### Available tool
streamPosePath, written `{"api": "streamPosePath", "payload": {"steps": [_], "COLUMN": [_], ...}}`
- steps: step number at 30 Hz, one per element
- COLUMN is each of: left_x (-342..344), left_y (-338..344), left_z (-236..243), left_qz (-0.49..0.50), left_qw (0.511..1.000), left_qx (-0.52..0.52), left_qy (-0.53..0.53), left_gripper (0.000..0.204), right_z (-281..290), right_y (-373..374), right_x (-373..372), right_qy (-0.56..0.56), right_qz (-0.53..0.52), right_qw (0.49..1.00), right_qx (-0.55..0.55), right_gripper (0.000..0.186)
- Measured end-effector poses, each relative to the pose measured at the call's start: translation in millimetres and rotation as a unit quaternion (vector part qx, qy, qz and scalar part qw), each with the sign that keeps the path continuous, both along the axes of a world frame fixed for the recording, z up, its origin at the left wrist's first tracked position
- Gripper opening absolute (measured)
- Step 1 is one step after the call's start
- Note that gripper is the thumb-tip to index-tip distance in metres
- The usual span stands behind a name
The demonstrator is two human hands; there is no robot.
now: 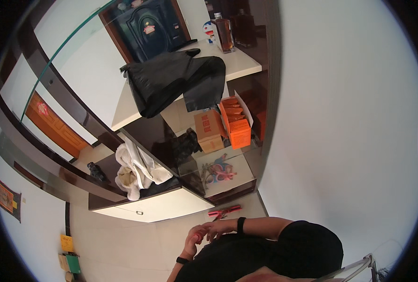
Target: The person mops a tiled floor using a pink flat mop. They move through a living area, cleaning near a cabinet, a glass coffee table, and a window, then walk toward a doorway.
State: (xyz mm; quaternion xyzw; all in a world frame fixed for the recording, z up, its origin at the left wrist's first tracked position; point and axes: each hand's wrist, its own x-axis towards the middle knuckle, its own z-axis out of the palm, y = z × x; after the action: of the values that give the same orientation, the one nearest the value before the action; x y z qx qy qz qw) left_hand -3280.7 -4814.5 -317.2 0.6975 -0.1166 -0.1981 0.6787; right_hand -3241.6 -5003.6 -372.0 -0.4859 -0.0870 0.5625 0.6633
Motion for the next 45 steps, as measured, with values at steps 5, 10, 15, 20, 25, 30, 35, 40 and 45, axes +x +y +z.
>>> {"api": "streamPosePath", "payload": {"steps": [5, 10, 15, 20, 25, 30, 35, 40, 45], "left_x": [-3.2, -6.0, 3.4, 14.6, 36.0, 67.0, 71.9, 68.6, 58.9], "left_y": [-3.8, 7.0, 17.2, 20.1, 35.2, 74.5, 84.0, 54.7, 27.4], "left_z": [10.5, 27.1, 21.4, -2.8, -18.7, -35.7, -69.2, -103.7, -125.4], "left_qz": [0.003, -0.012, -0.028, -0.136, -0.223, -0.316, -0.444, -0.449, -0.547], "left_qw": [1.0, 0.999, 0.992, 0.981, 0.958, 0.91, 0.868, 0.821, 0.756], "left_qx": [0.0, 0.044, 0.118, 0.007, -0.076, 0.011, 0.171, 0.067, 0.149], "left_qy": [-0.001, -0.015, 0.019, 0.135, 0.166, 0.268, -0.14, -0.347, -0.328], "left_gripper": [0.056, 0.041, 0.058, 0.065, 0.076, 0.057, 0.072, 0.063, 0.042], "right_z": [1.4, -14.5, -9.5, 35.4, 59.2, 54.5, 62.0, 80.4, 95.2], "right_y": [1.6, 7.9, 8.3, 0.0, 13.2, 53.6, 103.1, 127.6, 133.8], "right_x": [7.7, 9.3, -19.1, -40.5, -52.3, -71.2, -95.8, -118.6, -162.5], "right_qy": [-0.025, 0.117, -0.142, -0.139, 0.107, 0.121, 0.121, 0.193, 0.061], "right_qz": [0.017, -0.014, -0.044, -0.103, -0.21, -0.256, -0.373, -0.56, -0.611], "right_qw": [0.999, 0.993, 0.987, 0.983, 0.961, 0.958, 0.916, 0.805, 0.784], "right_qx": [-0.04, -0.022, -0.052, -0.065, 0.143, 0.034, -0.087, -0.044, -0.092], "right_gripper": [0.067, 0.066, 0.066, 0.066, 0.049, 0.044, 0.04, 0.032, 0.036]}}
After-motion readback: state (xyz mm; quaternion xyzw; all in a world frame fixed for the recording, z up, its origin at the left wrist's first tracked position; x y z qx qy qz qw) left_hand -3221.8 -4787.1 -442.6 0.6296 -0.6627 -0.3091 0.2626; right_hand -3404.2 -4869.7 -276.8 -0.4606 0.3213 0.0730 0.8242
